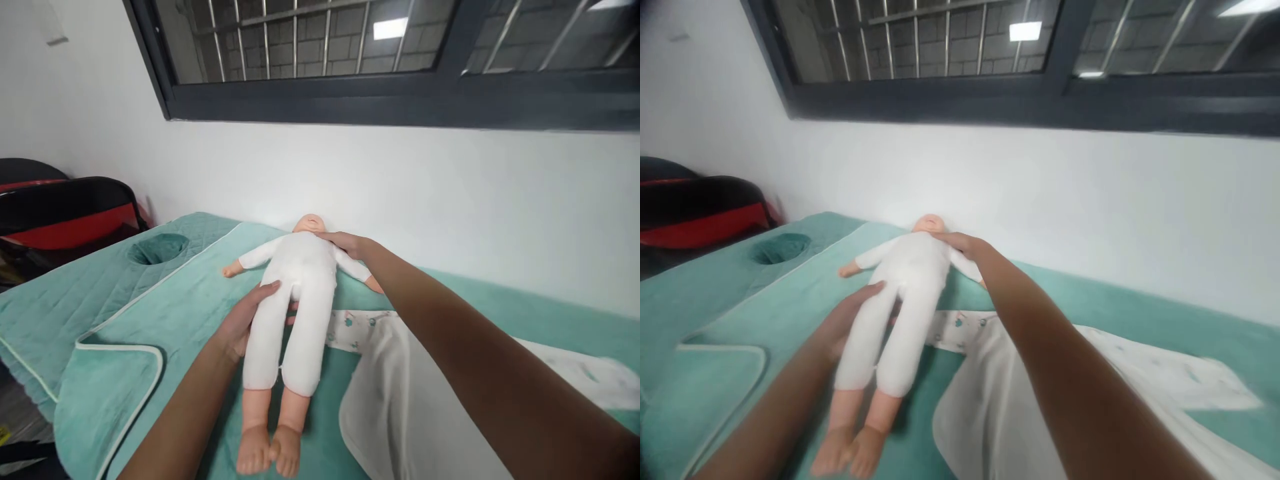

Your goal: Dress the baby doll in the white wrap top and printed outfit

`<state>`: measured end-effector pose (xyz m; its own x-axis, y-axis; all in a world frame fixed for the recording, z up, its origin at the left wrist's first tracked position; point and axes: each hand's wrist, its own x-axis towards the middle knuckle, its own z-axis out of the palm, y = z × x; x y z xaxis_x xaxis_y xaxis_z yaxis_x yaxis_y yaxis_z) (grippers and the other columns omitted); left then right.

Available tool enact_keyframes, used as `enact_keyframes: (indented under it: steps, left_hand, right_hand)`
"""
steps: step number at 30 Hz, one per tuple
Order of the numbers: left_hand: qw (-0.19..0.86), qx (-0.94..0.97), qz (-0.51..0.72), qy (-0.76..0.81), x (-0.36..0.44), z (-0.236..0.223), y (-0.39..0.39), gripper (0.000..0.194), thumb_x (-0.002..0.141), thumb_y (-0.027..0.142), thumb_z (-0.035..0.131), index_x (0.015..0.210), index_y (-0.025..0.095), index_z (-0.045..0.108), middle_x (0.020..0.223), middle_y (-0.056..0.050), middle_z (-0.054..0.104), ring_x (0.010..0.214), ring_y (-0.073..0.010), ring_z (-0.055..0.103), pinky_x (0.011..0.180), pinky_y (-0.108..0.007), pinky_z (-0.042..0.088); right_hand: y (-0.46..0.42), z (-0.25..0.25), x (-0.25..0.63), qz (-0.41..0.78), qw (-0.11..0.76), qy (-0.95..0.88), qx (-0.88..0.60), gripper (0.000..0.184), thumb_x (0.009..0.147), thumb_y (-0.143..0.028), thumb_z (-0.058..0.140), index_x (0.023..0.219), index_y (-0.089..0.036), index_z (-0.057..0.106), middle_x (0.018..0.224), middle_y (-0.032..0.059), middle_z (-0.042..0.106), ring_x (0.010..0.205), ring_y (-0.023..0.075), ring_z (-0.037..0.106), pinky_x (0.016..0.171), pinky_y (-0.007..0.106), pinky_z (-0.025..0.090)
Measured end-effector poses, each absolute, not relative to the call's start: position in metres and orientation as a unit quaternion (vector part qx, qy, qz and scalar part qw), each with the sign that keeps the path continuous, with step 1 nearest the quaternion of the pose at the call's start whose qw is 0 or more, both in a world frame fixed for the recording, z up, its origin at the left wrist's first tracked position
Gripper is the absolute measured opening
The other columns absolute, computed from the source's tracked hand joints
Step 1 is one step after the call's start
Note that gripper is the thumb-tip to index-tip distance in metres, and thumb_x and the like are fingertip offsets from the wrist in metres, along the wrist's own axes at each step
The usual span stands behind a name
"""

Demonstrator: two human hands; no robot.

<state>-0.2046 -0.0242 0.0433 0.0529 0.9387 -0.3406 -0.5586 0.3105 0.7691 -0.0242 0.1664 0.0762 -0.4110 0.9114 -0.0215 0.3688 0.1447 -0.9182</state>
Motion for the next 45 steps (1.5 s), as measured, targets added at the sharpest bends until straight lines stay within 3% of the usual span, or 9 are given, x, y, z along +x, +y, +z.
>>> enact_keyframes:
  steps: [4,9,16,23,27,31,36,40,45]
  left_hand:
    - [0.721,0.237,0.543,0.361,-0.15,0.07,-0.061,0.048,0.083,0.029,0.066,0.125,0.011,0.052,0.098,-0.015,0.071,0.08,-0.0256,0.071,0.072,-0.039,0.06]
    - [0.729,0.27,0.549,0.307,-0.048,0.08,-0.119,0.059,0.08,0.029,0.07,0.133,0.023,0.046,0.117,-0.015,0.067,0.097,-0.0301,0.069,0.081,-0.047,0.058]
    - [0.761,0.268,0.513,0.294,0.056,0.047,-0.18,0.069,0.078,0.026,0.069,0.139,0.031,0.037,0.125,-0.015,0.062,0.099,-0.0313,0.069,0.076,-0.046,0.059]
    - [0.766,0.26,0.493,0.32,0.079,0.012,-0.178,0.072,0.075,0.025,0.07,0.139,0.024,0.037,0.109,-0.014,0.068,0.088,-0.0273,0.07,0.074,-0.042,0.058]
    - [0.762,0.297,0.45,0.358,0.063,0.01,-0.167,0.062,0.077,0.037,0.071,0.132,0.022,0.047,0.105,-0.013,0.068,0.085,-0.0235,0.069,0.077,-0.038,0.057]
    - [0.671,0.406,0.399,0.476,0.039,0.012,-0.131,0.041,0.083,0.053,0.059,0.1,0.016,0.064,0.087,-0.008,0.068,0.071,-0.0181,0.064,0.063,-0.03,0.053]
    - [0.441,0.585,0.413,0.541,0.038,0.002,-0.073,0.022,0.085,0.031,0.05,0.073,0.018,0.063,0.072,-0.007,0.065,0.07,-0.0218,0.06,0.076,-0.038,0.05]
    - [0.376,0.599,0.423,0.566,0.045,-0.02,-0.056,0.013,0.077,0.019,0.056,0.082,0.021,0.067,0.096,-0.014,0.067,0.097,-0.0334,0.058,0.098,-0.05,0.037]
    - [0.28,0.702,0.358,0.549,0.04,-0.033,-0.057,0.032,0.08,0.015,0.05,0.107,0.021,0.065,0.107,-0.017,0.065,0.1,-0.0336,0.057,0.094,-0.05,0.039]
  right_hand:
    - [0.13,0.126,0.04,0.463,0.259,-0.691,-0.491,0.063,0.095,-0.054,0.04,0.099,0.005,0.063,0.11,0.018,0.068,0.109,0.0158,0.059,0.095,0.027,0.043]
    - [0.072,0.166,0.149,0.397,0.17,-0.704,-0.564,0.072,0.077,-0.071,0.058,0.109,-0.008,0.069,0.119,0.0176,0.067,0.111,0.0281,0.06,0.096,0.033,0.045]
    - [0.001,0.111,0.256,0.291,0.158,-0.714,-0.617,0.085,0.083,-0.081,0.033,0.116,-0.011,0.069,0.122,0.015,0.066,0.108,0.0278,0.063,0.092,0.031,0.046]
    - [-0.006,0.065,0.279,0.263,0.167,-0.73,-0.608,0.073,0.093,-0.067,0.028,0.115,-0.012,0.069,0.122,0.0145,0.066,0.113,0.0276,0.061,0.093,0.031,0.044]
    - [-0.009,0.057,0.28,0.219,0.166,-0.744,-0.609,0.064,0.095,-0.063,0.027,0.106,-0.017,0.07,0.116,0.0128,0.068,0.106,0.0274,0.061,0.088,0.033,0.043]
    - [-0.014,0.067,0.259,0.074,0.206,-0.743,-0.632,0.058,0.097,-0.057,0.024,0.098,-0.016,0.066,0.11,0.0155,0.065,0.105,0.0284,0.056,0.086,0.036,0.04]
    - [-0.003,0.074,0.171,0.039,0.144,-0.886,-0.439,0.033,0.095,-0.044,0.042,0.108,-0.021,0.061,0.114,0.0082,0.062,0.104,0.0216,0.056,0.085,0.032,0.041]
    - [0.01,0.056,0.12,0.102,-0.014,-0.936,-0.338,0.033,0.088,-0.048,0.054,0.107,-0.023,0.063,0.103,0.0072,0.067,0.09,0.0242,0.06,0.072,0.033,0.041]
    - [0.011,0.06,0.136,0.165,0.02,-0.921,-0.352,0.024,0.089,-0.043,0.054,0.103,-0.027,0.064,0.099,0.0011,0.068,0.089,0.0215,0.061,0.072,0.031,0.041]
